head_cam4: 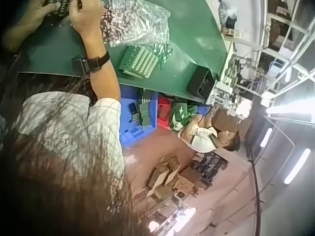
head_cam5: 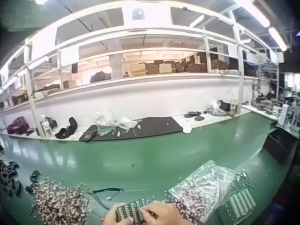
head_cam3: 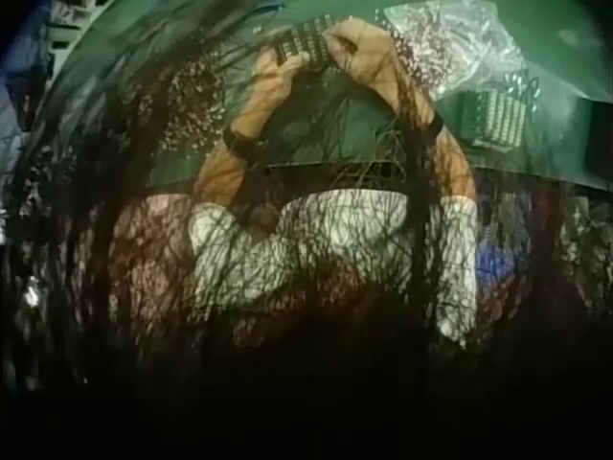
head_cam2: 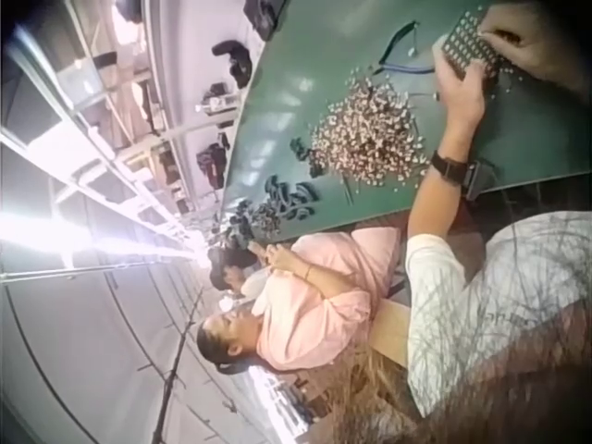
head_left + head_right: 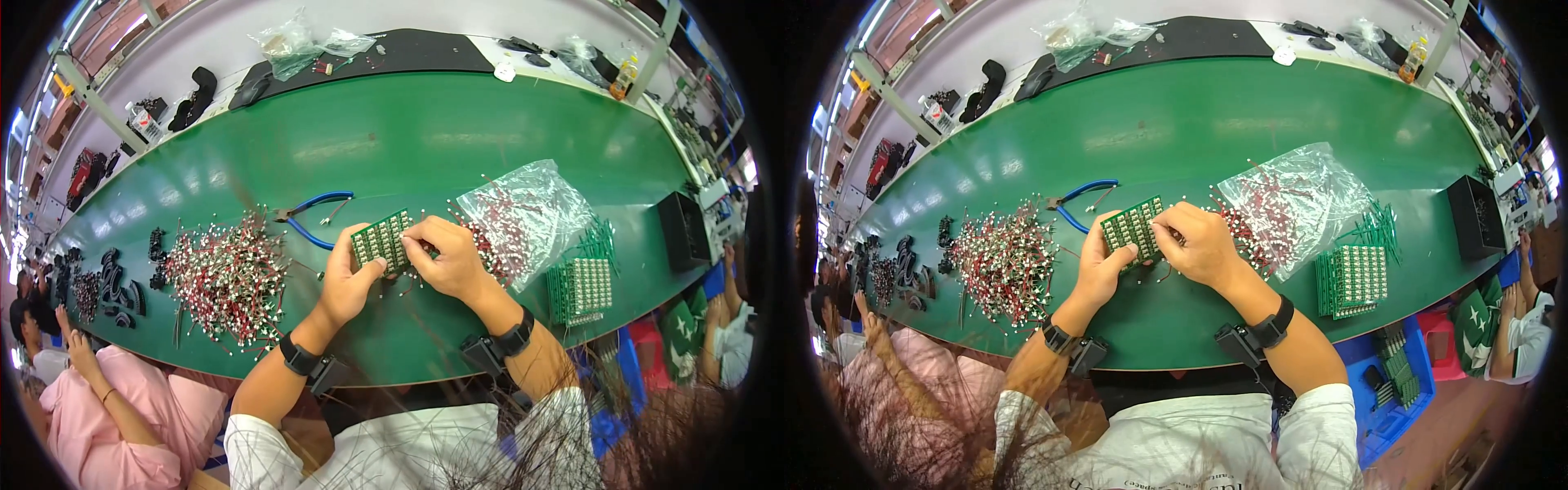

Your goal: The person picks up a circuit board and inserts small wires into its ports one at a time. After filling the board, the person sets it down and repeats the process with a new board.

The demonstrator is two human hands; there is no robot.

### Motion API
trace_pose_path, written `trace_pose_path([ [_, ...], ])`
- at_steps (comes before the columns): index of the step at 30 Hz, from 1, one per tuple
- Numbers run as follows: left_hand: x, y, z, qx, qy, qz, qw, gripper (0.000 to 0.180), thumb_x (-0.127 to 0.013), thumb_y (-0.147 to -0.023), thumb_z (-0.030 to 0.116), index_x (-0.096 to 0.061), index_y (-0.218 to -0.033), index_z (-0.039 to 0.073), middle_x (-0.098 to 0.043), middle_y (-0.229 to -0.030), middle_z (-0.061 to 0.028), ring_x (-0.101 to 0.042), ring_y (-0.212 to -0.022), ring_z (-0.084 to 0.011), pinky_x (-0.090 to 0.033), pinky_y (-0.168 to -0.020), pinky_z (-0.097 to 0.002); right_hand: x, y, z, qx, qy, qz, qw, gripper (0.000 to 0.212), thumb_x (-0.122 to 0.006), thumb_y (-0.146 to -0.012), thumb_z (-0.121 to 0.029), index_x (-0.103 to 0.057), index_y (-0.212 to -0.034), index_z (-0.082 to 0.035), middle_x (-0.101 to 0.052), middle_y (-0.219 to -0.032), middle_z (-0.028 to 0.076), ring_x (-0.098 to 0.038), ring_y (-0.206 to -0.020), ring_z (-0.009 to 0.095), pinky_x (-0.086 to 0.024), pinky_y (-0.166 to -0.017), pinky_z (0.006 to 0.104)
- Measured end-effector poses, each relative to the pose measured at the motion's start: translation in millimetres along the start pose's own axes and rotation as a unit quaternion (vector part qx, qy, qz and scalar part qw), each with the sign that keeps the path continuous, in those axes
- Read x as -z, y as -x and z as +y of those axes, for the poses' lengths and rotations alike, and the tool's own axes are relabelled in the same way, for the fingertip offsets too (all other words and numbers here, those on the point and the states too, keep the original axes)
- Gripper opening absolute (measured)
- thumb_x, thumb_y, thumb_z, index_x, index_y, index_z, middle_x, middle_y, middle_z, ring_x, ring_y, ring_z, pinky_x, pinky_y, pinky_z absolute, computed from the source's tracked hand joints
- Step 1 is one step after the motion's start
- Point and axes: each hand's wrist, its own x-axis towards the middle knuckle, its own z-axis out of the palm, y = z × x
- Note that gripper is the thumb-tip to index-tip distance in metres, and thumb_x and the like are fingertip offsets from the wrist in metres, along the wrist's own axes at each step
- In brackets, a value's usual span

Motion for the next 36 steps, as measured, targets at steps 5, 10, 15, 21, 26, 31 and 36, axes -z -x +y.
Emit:
trace_pose_path([
  [5,6.6,1.9,0.5,0.013,0.015,-0.006,1.0,0.048,-0.057,-0.087,-0.006,-0.042,-0.131,0.003,-0.061,-0.118,-0.0116,-0.067,-0.098,-0.0202,-0.062,-0.077,-0.0367,-3.9,-4.0,1.2,-0.015,-0.018,0.024,0.999,0.003,-0.069,-0.085,-0.001,-0.068,-0.087,0.0,-0.066,-0.076,0.01,-0.063,-0.061,0.02,-0.049,-0.055,0.0307],
  [10,-1.7,-2.4,7.4,0.067,0.042,0.005,0.997,0.048,-0.062,-0.085,0.0,-0.045,-0.13,0.002,-0.064,-0.111,-0.0118,-0.068,-0.09,-0.0215,-0.061,-0.068,-0.0355,3.9,-4.6,-0.4,-0.048,-0.022,0.065,0.997,0.007,-0.067,-0.086,-0.002,-0.068,-0.093,0.0,-0.067,-0.078,0.011,-0.064,-0.061,0.018,-0.05,-0.056,0.0299],
  [15,-7.9,-5.5,10.6,0.129,0.079,-0.014,0.988,0.048,-0.065,-0.084,0.01,-0.051,-0.129,-0.001,-0.066,-0.105,-0.0107,-0.067,-0.082,-0.0204,-0.057,-0.062,-0.0314,9.6,1.3,11.5,-0.022,-0.032,0.079,0.996,0.016,-0.066,-0.087,-0.008,-0.066,-0.103,-0.003,-0.068,-0.088,0.015,-0.067,-0.071,0.028,-0.054,-0.065,0.0371],
  [21,11.8,7.8,-5.7,0.089,0.054,0.026,0.994,0.045,-0.059,-0.085,0.015,-0.053,-0.127,0.0,-0.065,-0.1,-0.0086,-0.066,-0.072,-0.0176,-0.052,-0.049,-0.0276,0.4,-1.6,18.1,-0.053,-0.071,-0.028,0.996,0.023,-0.067,-0.083,-0.025,-0.068,-0.089,-0.003,-0.067,-0.074,0.017,-0.067,-0.069,0.033,-0.052,-0.063,0.042],
  [26,-13.2,5.7,4.4,0.083,0.087,0.012,0.993,0.051,-0.059,-0.085,0.018,-0.049,-0.132,-0.001,-0.064,-0.109,-0.0101,-0.066,-0.082,-0.0182,-0.055,-0.057,-0.0287,7.9,6.4,30.5,-0.053,-0.044,-0.036,0.997,0.023,-0.067,-0.083,-0.024,-0.067,-0.085,-0.002,-0.069,-0.079,0.019,-0.068,-0.072,0.036,-0.053,-0.065,0.0431],
  [31,23.4,0.5,-3.3,0.072,0.163,-0.065,0.982,0.06,-0.057,-0.087,0.018,-0.041,-0.141,-0.001,-0.059,-0.126,-0.0139,-0.064,-0.107,-0.024,-0.057,-0.083,-0.038,-5.6,1.4,33.6,-0.121,-0.084,-0.006,0.989,0.02,-0.067,-0.086,-0.024,-0.065,-0.084,-0.004,-0.066,-0.078,0.019,-0.065,-0.074,0.036,-0.051,-0.066,0.043],
  [36,25.5,0.7,-16.7,0.08,0.142,0.047,0.986,0.052,-0.059,-0.091,0.012,-0.044,-0.139,0.0,-0.059,-0.129,-0.0141,-0.06,-0.114,-0.0244,-0.05,-0.098,-0.0379,-17.6,4.7,25.0,-0.131,-0.143,-0.011,0.981,0.022,-0.066,-0.088,-0.023,-0.062,-0.088,-0.002,-0.061,-0.073,0.019,-0.063,-0.071,0.034,-0.048,-0.064,0.042],
])
